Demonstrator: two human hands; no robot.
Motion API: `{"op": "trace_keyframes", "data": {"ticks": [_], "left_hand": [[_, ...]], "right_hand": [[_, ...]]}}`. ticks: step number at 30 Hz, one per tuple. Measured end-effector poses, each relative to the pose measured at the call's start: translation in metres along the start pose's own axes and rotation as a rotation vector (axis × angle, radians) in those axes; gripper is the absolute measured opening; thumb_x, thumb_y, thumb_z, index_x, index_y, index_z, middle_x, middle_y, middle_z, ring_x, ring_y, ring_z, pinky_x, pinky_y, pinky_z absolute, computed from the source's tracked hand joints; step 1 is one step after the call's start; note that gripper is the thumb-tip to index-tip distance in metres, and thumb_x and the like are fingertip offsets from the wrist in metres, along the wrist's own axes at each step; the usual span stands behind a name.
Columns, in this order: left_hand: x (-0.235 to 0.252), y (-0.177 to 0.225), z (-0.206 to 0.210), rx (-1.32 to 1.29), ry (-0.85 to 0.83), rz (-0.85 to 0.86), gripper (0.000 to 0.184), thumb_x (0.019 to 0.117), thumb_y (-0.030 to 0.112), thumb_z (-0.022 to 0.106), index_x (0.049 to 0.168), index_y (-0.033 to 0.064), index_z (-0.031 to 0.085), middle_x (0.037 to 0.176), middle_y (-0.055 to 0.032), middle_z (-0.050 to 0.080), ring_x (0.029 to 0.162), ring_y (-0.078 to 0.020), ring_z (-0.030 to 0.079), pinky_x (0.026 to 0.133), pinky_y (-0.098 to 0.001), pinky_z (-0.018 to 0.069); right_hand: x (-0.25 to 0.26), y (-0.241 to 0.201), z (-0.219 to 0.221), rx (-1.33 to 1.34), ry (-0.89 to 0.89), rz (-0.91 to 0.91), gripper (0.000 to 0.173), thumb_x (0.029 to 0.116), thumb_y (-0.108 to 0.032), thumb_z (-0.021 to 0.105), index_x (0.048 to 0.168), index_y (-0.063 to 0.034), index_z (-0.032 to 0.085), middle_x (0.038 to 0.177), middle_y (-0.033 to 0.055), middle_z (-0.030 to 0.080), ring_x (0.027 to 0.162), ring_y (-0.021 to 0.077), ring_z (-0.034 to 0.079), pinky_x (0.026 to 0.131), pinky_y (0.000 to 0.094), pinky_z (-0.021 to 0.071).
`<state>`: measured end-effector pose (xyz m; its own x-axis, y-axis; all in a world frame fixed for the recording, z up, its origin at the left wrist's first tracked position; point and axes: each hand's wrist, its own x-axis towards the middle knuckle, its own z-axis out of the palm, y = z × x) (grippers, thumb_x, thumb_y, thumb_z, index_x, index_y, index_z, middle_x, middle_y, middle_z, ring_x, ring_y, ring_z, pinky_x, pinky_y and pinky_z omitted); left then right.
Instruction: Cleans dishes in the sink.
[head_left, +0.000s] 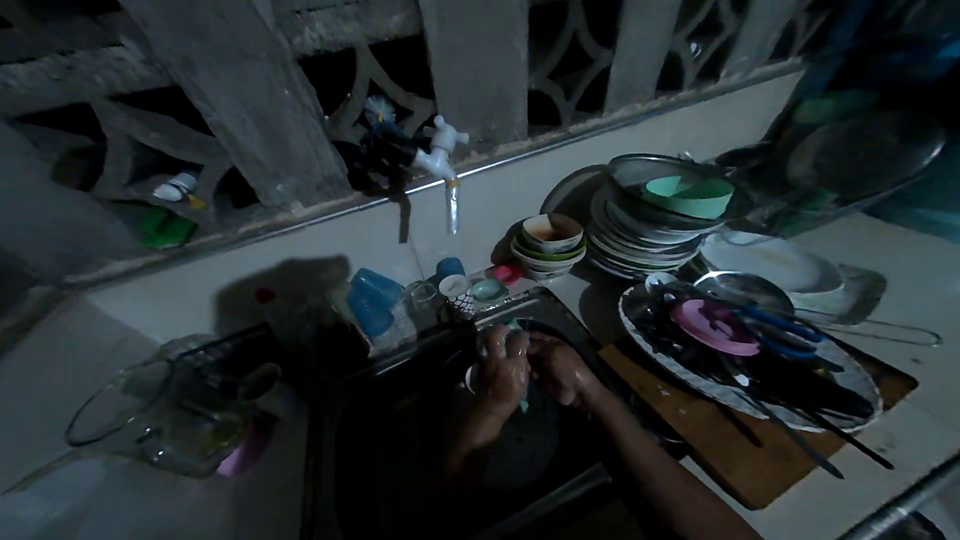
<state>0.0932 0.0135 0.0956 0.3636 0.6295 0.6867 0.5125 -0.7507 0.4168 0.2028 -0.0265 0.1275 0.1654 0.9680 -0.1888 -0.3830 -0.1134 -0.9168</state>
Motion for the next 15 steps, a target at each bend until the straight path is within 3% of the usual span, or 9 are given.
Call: {"op": "trace_keyframes", "data": {"ticks": [2,4,6,8,11,13,15], "left_hand": [[0.002,-0.005,-0.001,-0.098,-0.069,-0.080,0.027,0.0898,0.000,0.065,0.116,-0.0019,0.073,0.130,-0.0343,0.058,0.120,-0.0496,0.059,0.100,-0.0540,0.0522],[0.012,-0.006,-0.007,-0.254,-0.173,-0.317,0.031,0.0960,0.004,0.059,0.126,-0.0024,0.068,0.142,-0.0320,0.050,0.129,-0.0433,0.053,0.106,-0.0480,0.0478],[0.016,-0.007,-0.003,-0.282,-0.166,-0.409,0.031,0.0990,0.007,0.057,0.127,0.0002,0.067,0.143,-0.0289,0.050,0.129,-0.0394,0.053,0.107,-0.0455,0.0474],[0.007,-0.010,0.007,-0.190,-0.074,-0.248,0.028,0.0965,0.004,0.061,0.122,-0.0018,0.071,0.137,-0.0332,0.055,0.128,-0.0470,0.054,0.106,-0.0514,0.0479],[-0.011,-0.026,0.029,-0.066,0.080,0.021,0.025,0.0892,0.004,0.069,0.113,0.0008,0.076,0.124,-0.0319,0.063,0.117,-0.0480,0.062,0.099,-0.0513,0.0541],[-0.021,-0.038,0.044,-0.086,0.154,0.013,0.025,0.0866,0.003,0.072,0.111,0.0002,0.076,0.123,-0.0330,0.062,0.117,-0.0479,0.062,0.100,-0.0505,0.0535],[-0.035,-0.045,0.057,-0.142,0.175,-0.090,0.028,0.0864,-0.001,0.070,0.114,-0.0045,0.073,0.127,-0.0375,0.058,0.118,-0.0520,0.059,0.101,-0.0546,0.0513]], "right_hand": [[0.001,0.001,-0.004,-0.099,-0.033,-0.022,0.021,0.1076,-0.007,0.038,0.108,-0.0054,0.059,0.075,-0.0041,0.060,0.060,0.0038,0.056,0.057,0.0207,0.0502],[0.003,0.002,-0.005,-0.242,-0.075,-0.029,0.020,0.1084,-0.008,0.041,0.109,-0.0027,0.060,0.076,-0.0040,0.059,0.062,0.0035,0.055,0.060,0.0210,0.0500],[0.003,0.001,0.000,-0.276,-0.043,-0.020,0.020,0.1088,-0.008,0.042,0.105,-0.0025,0.061,0.072,-0.0048,0.057,0.058,0.0026,0.054,0.058,0.0200,0.0494],[0.005,-0.001,0.007,-0.151,0.058,0.019,0.021,0.1097,-0.009,0.040,0.103,-0.0029,0.059,0.072,-0.0029,0.059,0.059,0.0045,0.057,0.057,0.0216,0.0516],[0.021,0.003,0.005,0.131,0.199,0.076,0.020,0.1084,-0.010,0.041,0.104,-0.0011,0.058,0.078,0.0052,0.062,0.065,0.0130,0.062,0.061,0.0295,0.0557],[0.034,0.010,0.003,0.139,0.258,0.088,0.018,0.1076,-0.009,0.043,0.107,0.0003,0.057,0.081,0.0075,0.062,0.067,0.0150,0.062,0.061,0.0315,0.0558],[0.049,0.014,0.003,-0.114,0.311,0.060,0.019,0.1076,-0.011,0.047,0.115,0.0023,0.059,0.087,0.0087,0.060,0.071,0.0145,0.059,0.065,0.0311,0.0532]]}}
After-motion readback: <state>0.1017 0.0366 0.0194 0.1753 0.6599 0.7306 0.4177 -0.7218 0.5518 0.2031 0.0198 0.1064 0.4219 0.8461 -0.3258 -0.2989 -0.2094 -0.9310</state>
